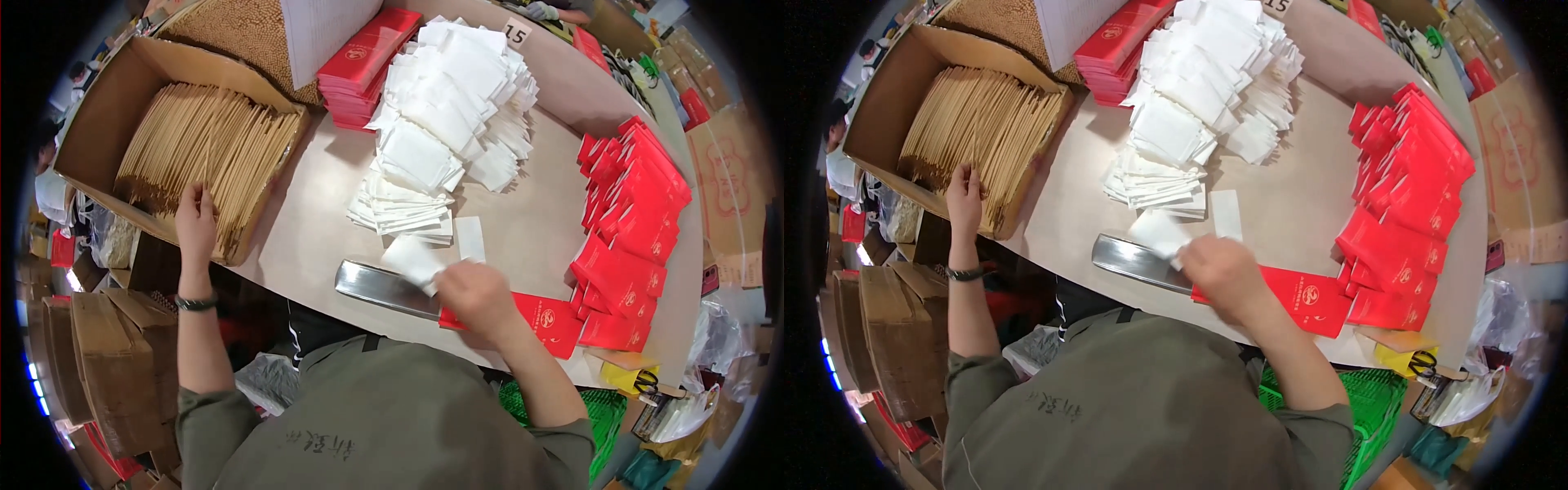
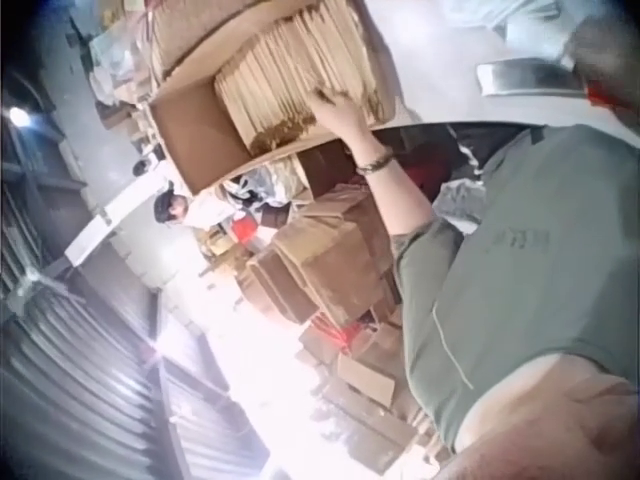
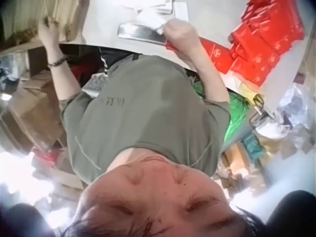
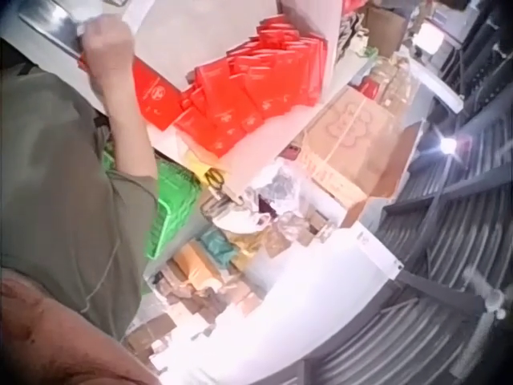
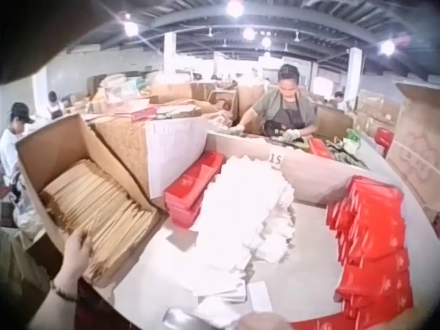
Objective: The person is manually inserting small white items into red envelopes using a metal guide tool on a production floor.
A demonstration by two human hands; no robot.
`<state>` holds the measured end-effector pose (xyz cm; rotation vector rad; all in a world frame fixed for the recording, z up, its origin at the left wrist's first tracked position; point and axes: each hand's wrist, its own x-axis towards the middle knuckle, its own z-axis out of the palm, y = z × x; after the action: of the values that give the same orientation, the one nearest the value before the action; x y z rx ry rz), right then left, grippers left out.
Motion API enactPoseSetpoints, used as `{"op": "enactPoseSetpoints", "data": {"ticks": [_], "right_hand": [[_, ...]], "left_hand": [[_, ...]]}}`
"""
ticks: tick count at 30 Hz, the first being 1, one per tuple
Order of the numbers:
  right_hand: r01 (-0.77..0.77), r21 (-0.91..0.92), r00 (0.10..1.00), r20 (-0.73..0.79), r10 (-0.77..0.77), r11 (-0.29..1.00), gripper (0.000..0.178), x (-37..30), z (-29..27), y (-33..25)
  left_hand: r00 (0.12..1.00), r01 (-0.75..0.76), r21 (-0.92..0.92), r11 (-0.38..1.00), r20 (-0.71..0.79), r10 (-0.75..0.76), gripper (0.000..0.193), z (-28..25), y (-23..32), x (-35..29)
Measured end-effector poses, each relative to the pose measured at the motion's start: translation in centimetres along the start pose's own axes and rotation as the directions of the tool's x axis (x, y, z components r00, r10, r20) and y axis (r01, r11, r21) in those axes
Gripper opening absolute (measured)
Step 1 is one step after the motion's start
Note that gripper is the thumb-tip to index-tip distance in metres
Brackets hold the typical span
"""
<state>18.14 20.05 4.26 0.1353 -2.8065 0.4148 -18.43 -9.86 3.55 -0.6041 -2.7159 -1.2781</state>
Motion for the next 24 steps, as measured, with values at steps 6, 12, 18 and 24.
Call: {"op": "enactPoseSetpoints", "data": {"ticks": [6, 12, 18, 24], "right_hand": [[-0.036, 0.115, 0.980, -0.189, 0.057, 0.993, 0.013, -0.2, 1.2, -2.0], [-0.365, 0.085, 0.931, 0.046, 0.363, 0.927, 0.025, -5.8, 1.0, -1.7], [-0.278, 0.107, 0.961, 0.021, 0.277, 0.955, 0.036, -5.2, 1.5, -2.1], [-0.205, 0.158, 0.979, 0.024, 0.204, 0.966, 0.038, -3.5, 2.7, -2.5]], "left_hand": [[0.850, 0.280, -0.488, 0.827, 0.527, 0.023, 0.014, 4.3, 4.4, -9.4], [0.684, 0.053, -0.377, 0.924, 0.688, 0.241, 0.013, 2.6, 5.5, -9.5], [0.614, -0.277, -0.037, 0.960, 0.762, 0.206, 0.013, 2.5, 6.6, -7.7], [0.518, -0.398, -0.301, 0.866, 0.706, 0.483, 0.011, 11.0, 11.9, -14.1]]}}
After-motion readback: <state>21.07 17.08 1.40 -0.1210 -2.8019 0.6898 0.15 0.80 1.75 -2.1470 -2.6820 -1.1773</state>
